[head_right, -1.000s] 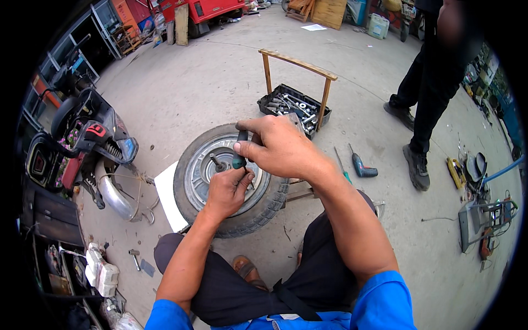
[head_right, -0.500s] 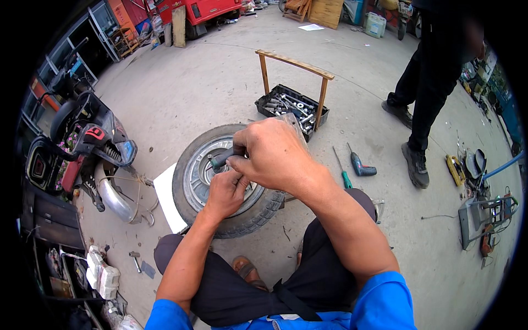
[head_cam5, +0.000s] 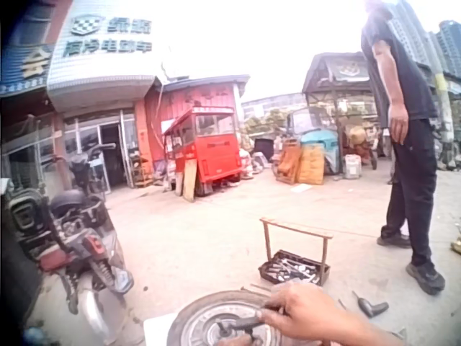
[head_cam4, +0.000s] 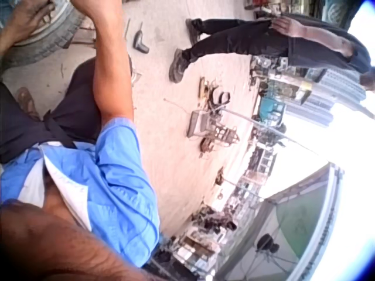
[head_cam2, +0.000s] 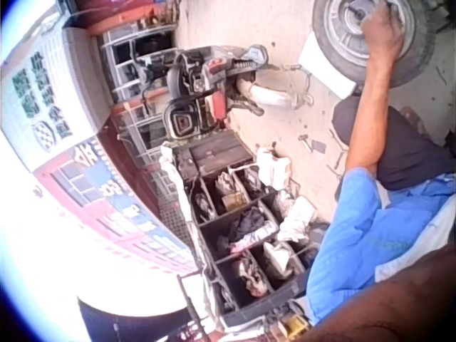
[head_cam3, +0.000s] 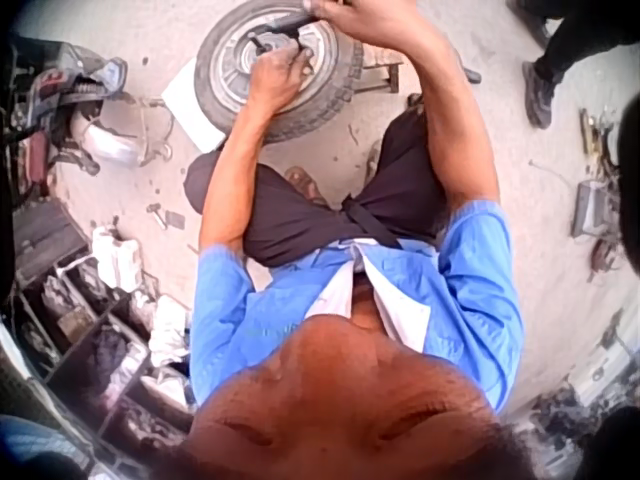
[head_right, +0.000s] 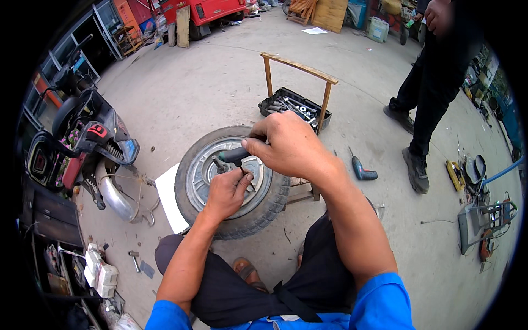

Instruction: The person sits on the ground and uses a screwdriver to work on the central hub of a tire mounted on a wooden stand. They repeatedly insert and twist the tool into the hub area while another person stands nearby.

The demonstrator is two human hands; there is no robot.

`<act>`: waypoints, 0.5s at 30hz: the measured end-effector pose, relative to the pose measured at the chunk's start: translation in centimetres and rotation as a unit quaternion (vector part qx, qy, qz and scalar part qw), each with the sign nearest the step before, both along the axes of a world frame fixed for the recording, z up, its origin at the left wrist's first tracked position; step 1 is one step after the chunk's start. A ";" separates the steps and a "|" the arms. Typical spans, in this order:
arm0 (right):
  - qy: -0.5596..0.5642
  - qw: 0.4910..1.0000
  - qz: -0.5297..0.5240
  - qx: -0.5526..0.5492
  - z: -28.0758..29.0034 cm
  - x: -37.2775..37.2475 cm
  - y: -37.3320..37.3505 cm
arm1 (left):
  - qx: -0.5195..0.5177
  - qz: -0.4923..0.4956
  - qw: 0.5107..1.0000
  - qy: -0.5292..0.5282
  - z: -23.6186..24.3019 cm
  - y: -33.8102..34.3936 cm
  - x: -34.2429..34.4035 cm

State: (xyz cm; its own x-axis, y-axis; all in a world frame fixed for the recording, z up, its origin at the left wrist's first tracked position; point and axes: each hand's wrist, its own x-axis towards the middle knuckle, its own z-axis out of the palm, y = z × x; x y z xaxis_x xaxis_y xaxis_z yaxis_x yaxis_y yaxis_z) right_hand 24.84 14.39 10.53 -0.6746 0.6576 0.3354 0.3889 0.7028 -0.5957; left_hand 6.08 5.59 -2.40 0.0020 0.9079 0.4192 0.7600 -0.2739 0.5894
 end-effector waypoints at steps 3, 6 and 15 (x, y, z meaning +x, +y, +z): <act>-0.050 0.993 0.034 -0.097 1.9 1.2 -1.4 | 0.000 0.000 1.000 0.008 0.5 -0.1 0.4; 0.006 0.986 0.122 -0.114 1.2 1.0 -1.4 | -0.014 -0.002 1.000 0.023 0.7 -0.1 0.7; 0.095 0.982 -0.023 0.162 -1.7 -2.8 -0.5 | -0.003 -0.047 0.999 -0.008 0.5 0.0 0.9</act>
